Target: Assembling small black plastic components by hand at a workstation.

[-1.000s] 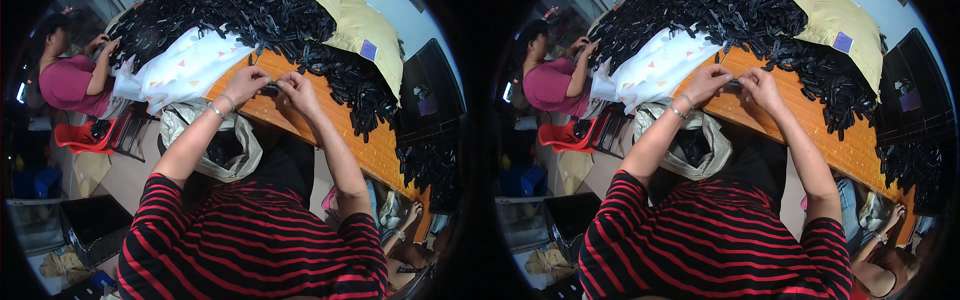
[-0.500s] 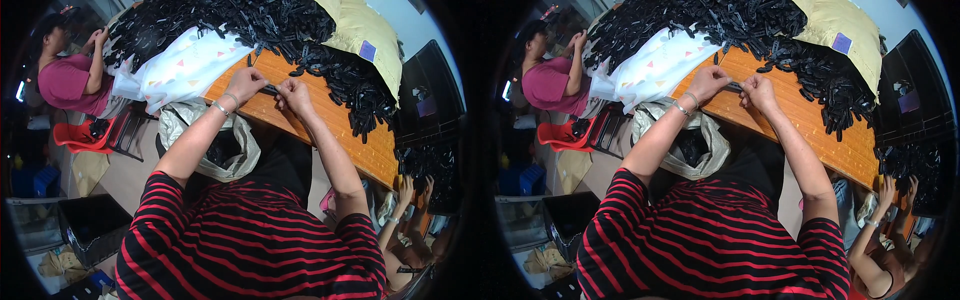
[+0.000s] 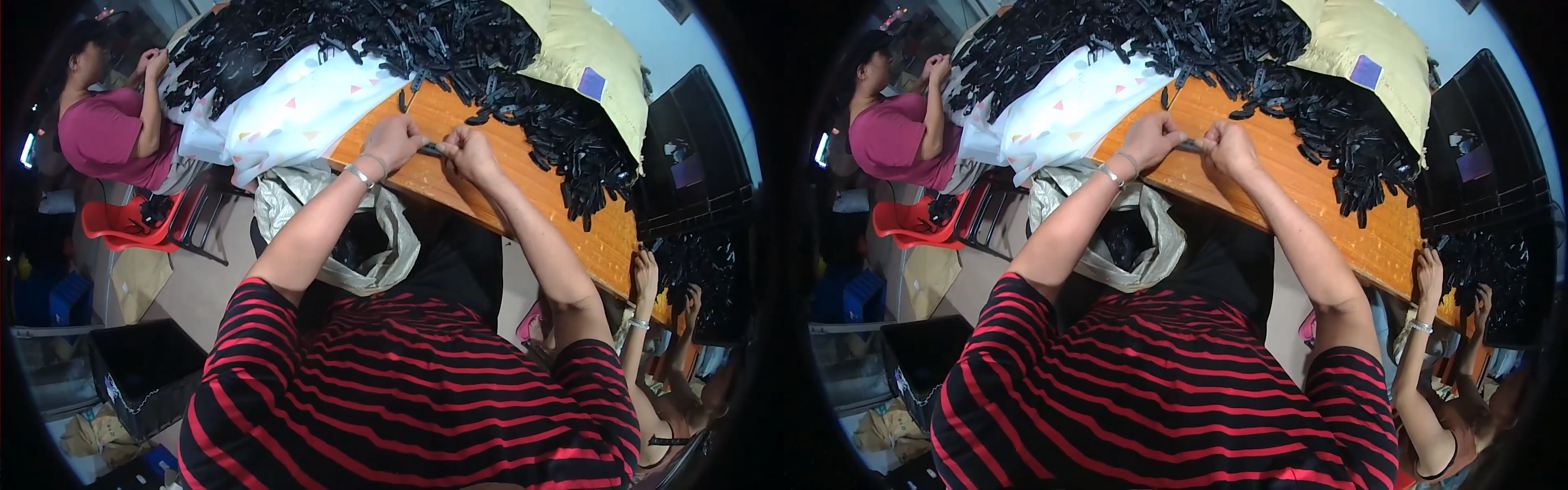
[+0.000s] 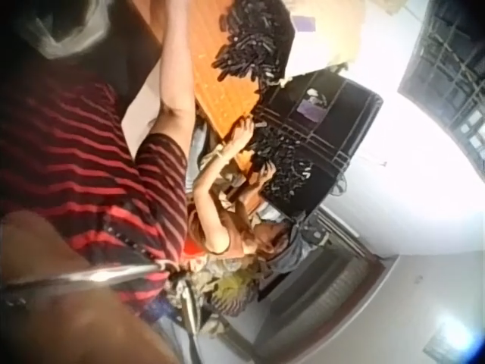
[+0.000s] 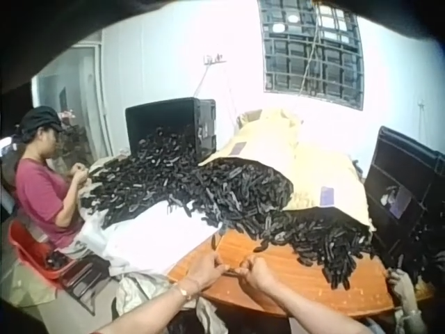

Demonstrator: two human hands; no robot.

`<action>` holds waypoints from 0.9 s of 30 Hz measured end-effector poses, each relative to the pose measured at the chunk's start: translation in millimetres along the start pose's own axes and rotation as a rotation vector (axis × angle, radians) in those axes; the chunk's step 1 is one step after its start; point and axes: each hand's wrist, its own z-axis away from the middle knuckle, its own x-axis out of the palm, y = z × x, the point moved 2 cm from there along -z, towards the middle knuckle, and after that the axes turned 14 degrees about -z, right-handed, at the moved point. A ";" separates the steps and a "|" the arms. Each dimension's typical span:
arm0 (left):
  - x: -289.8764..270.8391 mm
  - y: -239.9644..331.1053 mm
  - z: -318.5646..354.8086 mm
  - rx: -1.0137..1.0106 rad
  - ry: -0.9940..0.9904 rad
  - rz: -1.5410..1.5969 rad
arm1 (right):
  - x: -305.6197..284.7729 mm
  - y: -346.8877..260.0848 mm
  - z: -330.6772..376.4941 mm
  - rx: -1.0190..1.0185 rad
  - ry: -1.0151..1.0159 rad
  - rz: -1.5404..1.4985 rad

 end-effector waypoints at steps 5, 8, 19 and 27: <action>-36.7 -30.6 61.9 0.097 -0.110 -0.027 | -2.5 -6.2 34.2 -0.078 -0.229 0.051; -56.3 -38.1 81.5 0.065 -0.148 -0.040 | -33.3 -16.1 28.7 -0.192 -0.112 0.210; -29.2 -20.1 -31.9 0.385 0.329 -0.492 | -51.6 -11.3 -10.7 -0.389 0.109 0.810; -25.7 -16.9 -54.0 0.431 0.339 -0.551 | -15.2 -20.3 11.3 -0.436 0.008 0.573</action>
